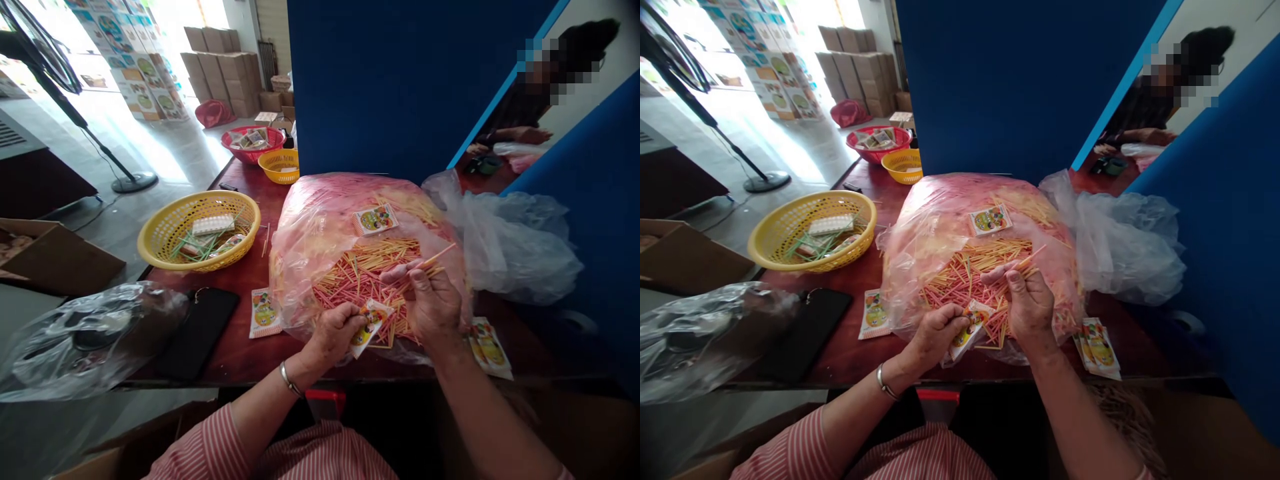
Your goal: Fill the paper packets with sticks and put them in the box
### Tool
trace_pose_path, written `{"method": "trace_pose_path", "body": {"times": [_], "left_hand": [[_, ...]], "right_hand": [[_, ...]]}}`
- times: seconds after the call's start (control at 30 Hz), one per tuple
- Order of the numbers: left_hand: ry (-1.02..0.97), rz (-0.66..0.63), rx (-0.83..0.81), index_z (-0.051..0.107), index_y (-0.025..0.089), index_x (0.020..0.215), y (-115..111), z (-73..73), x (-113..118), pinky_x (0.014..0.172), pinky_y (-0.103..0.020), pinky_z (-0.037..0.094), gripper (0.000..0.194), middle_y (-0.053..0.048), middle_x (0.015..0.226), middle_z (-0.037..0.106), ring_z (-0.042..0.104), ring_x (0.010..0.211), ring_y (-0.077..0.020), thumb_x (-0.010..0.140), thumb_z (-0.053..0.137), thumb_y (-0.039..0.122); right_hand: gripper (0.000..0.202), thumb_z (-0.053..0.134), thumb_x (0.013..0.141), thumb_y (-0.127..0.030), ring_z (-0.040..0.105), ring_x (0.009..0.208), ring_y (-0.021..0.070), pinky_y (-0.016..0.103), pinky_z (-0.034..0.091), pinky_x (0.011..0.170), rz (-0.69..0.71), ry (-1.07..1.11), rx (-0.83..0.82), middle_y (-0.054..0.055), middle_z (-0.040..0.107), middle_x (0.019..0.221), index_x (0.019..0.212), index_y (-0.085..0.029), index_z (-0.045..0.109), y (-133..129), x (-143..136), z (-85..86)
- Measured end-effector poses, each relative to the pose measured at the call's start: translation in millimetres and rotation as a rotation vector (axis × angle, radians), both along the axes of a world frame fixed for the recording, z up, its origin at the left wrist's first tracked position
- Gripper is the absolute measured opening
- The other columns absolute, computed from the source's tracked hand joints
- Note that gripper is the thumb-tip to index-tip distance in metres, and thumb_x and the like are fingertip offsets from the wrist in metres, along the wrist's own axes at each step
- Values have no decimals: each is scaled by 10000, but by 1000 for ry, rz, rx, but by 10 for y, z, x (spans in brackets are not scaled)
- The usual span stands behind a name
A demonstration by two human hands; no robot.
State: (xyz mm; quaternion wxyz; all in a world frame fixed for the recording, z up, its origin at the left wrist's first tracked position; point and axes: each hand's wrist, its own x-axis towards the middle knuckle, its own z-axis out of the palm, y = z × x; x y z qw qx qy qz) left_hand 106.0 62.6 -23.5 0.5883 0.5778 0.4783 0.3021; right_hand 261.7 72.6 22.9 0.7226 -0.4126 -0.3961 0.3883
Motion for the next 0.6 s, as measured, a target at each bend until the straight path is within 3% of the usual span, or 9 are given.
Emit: {"method": "trace_pose_path", "body": {"times": [0.23,0.47,0.6], "left_hand": [[-78,59,-106,581,145,710,6,-13,19,459,-187,342,183,17,596,537,420,504,-69,746,594,323],[-126,43,-207,562,144,695,-32,28,15,446,-195,335,236,9,574,560,439,468,-72,745,588,373],[-165,48,-186,565,147,694,-37,11,6,470,-197,341,259,27,568,534,421,477,-66,721,623,398]], "right_hand": [[66,576,850,-272,675,798,179,393,536,791,23,-68,-17,-9,682,820,903,-231,576,-94,-100,-238],[51,550,869,-234,676,799,172,386,548,774,50,-32,36,-15,670,824,915,-238,570,-190,-123,-234],[64,562,862,-261,678,781,173,379,551,761,80,-22,-30,-8,678,820,916,-229,572,-171,-115,-259]]}}
